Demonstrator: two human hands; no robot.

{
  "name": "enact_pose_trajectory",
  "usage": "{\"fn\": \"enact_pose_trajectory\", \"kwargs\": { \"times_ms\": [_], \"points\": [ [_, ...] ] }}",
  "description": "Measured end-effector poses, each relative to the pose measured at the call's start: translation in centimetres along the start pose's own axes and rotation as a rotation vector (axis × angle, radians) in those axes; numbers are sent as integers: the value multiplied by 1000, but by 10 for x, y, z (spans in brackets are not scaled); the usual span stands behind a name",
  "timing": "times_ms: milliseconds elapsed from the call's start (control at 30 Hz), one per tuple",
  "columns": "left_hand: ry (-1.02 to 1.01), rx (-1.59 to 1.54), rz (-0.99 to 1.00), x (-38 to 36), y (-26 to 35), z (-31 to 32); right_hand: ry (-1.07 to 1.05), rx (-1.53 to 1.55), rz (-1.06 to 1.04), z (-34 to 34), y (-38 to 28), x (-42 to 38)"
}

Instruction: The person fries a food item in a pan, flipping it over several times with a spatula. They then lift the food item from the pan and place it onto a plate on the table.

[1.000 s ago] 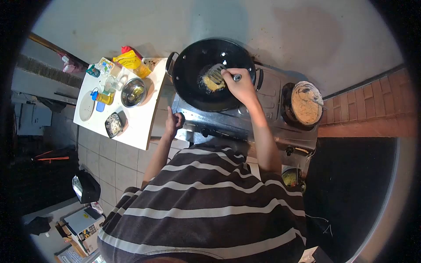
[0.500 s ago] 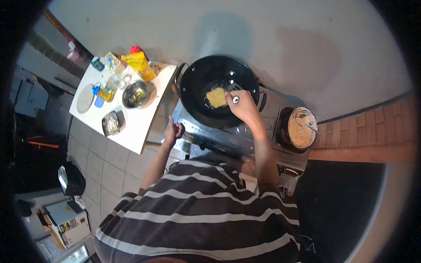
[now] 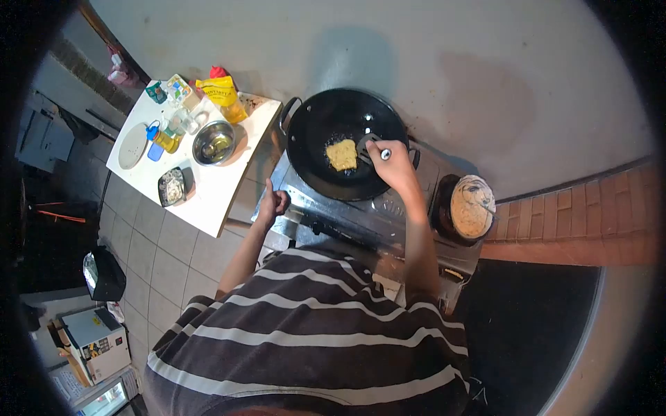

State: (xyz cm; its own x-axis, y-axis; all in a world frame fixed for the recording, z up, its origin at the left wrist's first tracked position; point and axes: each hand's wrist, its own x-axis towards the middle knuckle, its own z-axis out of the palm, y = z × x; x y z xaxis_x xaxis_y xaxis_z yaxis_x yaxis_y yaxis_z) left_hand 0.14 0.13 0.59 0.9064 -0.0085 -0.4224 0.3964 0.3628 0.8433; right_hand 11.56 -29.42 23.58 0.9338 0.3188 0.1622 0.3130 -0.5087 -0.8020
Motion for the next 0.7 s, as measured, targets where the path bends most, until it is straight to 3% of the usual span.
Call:
{"fn": "enact_pose_trajectory", "kwargs": {
  "times_ms": [133, 367, 700],
  "points": [
    [15, 24, -19, 4, -3, -3, 27, -46, 24, -6, 2, -4],
    [-6, 49, -2, 3, -2, -4, 100, -57, -110, 1, 4, -7],
    [-38, -5, -9, 3, -4, -3, 18, 67, 28, -1, -2, -5]
  ]
}}
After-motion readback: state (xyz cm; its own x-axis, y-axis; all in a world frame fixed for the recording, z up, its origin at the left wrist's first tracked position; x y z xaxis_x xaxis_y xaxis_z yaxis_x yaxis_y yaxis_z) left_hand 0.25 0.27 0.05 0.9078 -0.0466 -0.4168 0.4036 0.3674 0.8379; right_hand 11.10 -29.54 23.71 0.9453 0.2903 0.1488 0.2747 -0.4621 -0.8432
